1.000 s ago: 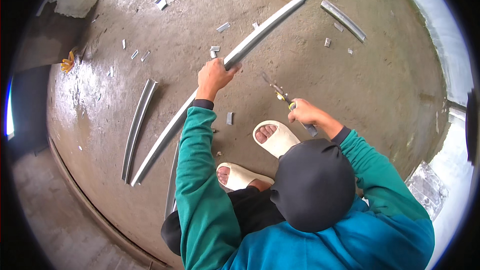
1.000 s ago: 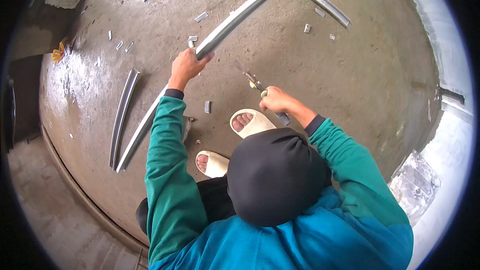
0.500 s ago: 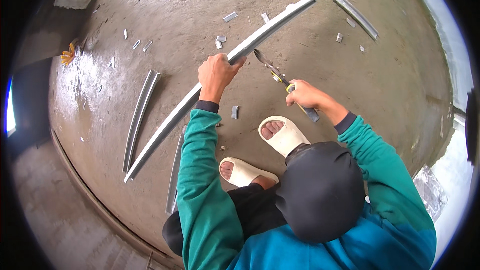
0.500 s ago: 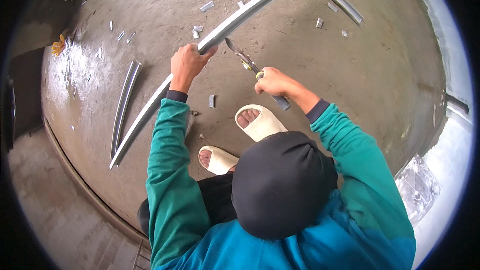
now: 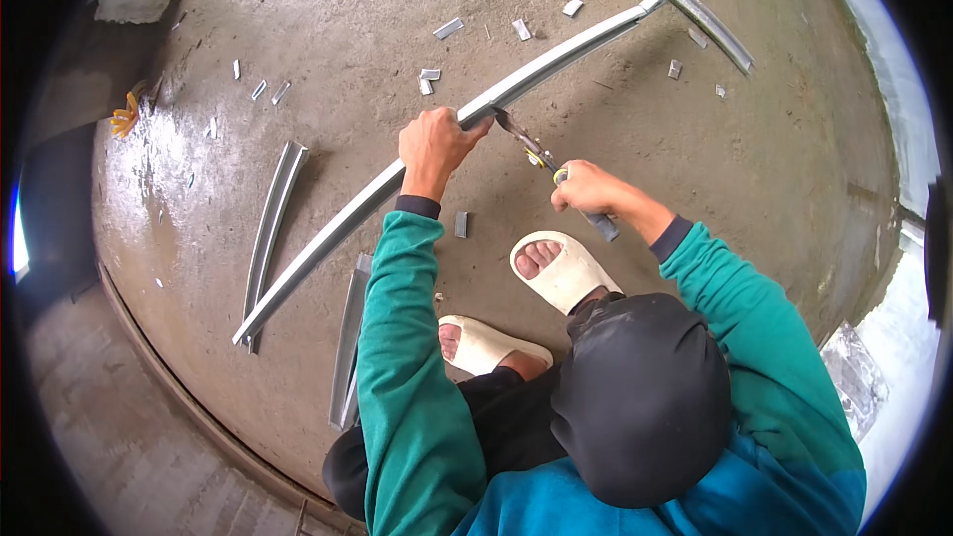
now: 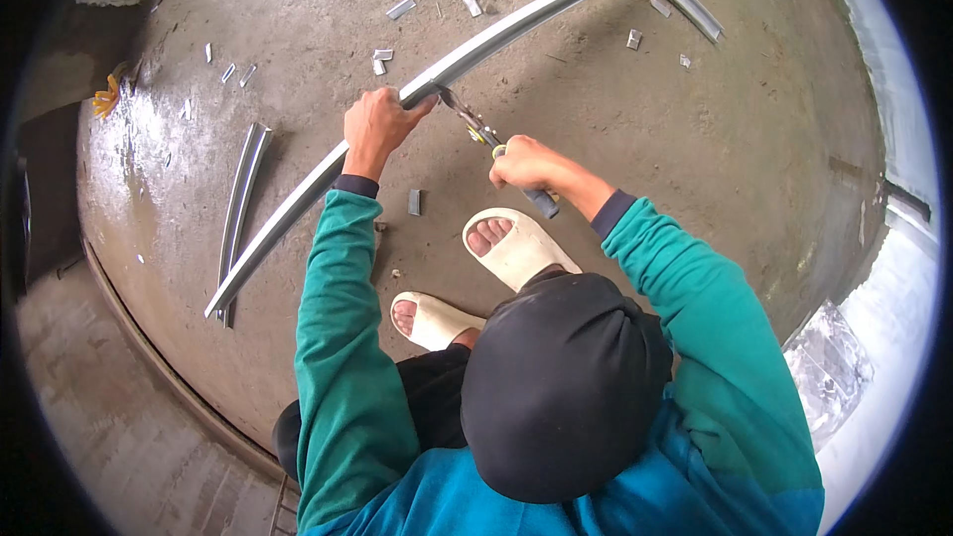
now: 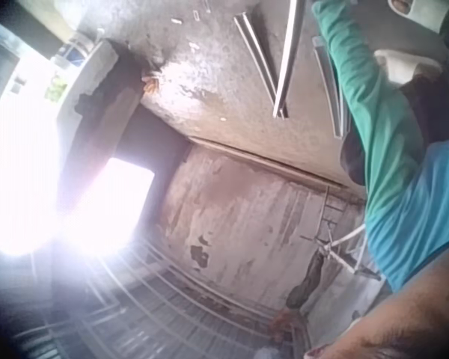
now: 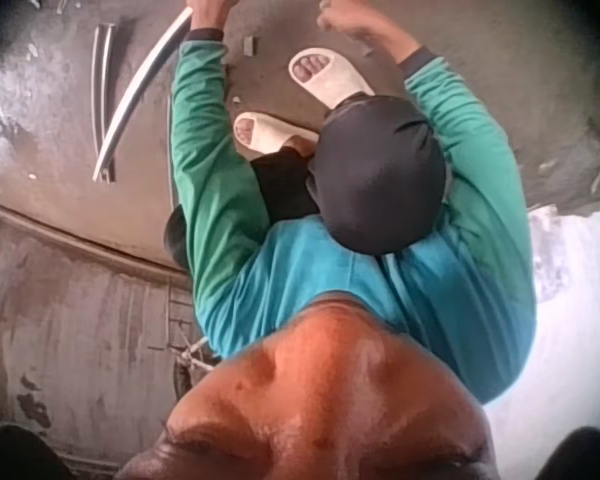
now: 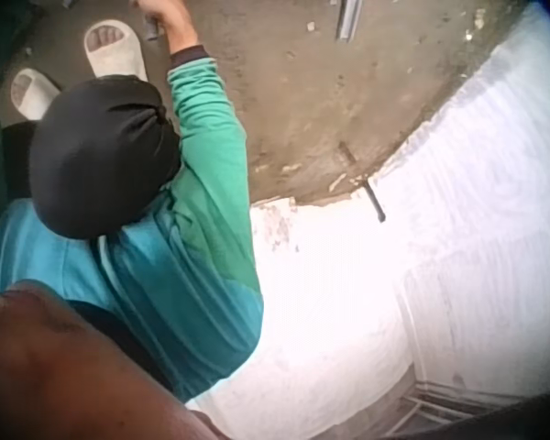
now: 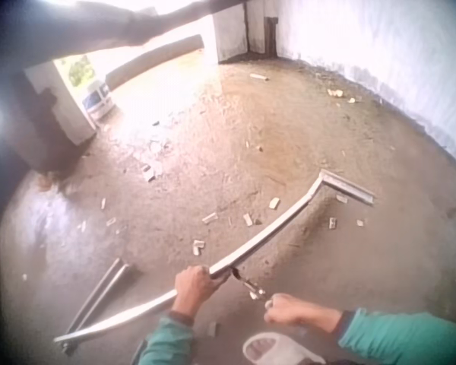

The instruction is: The person trims and cuts metal studs using snips. They hold a stud with one hand while using the tool to cut through the metal flanges, then pick up and begin cutting a longer metal stud.

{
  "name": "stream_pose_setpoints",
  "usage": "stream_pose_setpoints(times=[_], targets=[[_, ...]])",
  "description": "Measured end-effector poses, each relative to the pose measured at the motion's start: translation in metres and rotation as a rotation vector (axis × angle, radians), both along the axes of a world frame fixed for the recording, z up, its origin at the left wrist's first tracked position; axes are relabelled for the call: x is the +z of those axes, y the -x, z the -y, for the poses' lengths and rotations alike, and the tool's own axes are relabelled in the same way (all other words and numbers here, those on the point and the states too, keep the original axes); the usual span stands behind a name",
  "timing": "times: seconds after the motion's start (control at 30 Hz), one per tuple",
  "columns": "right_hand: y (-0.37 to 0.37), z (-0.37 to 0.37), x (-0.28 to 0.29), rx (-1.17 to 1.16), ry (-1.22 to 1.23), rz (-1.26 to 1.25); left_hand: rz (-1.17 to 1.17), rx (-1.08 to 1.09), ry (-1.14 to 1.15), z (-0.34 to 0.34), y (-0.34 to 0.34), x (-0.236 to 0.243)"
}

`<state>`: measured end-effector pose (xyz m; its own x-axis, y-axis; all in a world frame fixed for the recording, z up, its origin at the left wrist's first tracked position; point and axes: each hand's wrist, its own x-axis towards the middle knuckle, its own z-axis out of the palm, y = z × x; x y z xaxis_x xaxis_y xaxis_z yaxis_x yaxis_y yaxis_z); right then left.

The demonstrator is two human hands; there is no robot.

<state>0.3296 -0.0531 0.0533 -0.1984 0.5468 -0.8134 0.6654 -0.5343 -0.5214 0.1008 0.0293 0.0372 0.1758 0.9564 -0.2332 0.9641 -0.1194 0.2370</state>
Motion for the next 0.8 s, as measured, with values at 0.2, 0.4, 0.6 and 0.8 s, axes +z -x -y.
stream_pose_setpoints(times=[0.2,0.4,0.6,0.8], targets=[[0.000,0.000,0.000,0.014,0.018,-0.004,-0.005,0.024,0.014,0.002,-0.003,0.002],[-0.008,0.005,0.014,-0.127,0.128,-0.185,0.060,0.142,0.362,-0.018,0.022,0.010],[-0.032,0.009,0.060,-0.381,0.317,-0.439,0.531,0.394,0.633,-0.036,0.035,0.046],[-0.039,0.011,0.059,-0.309,0.331,-0.419,0.527,0.361,0.711,-0.043,0.045,0.046]])
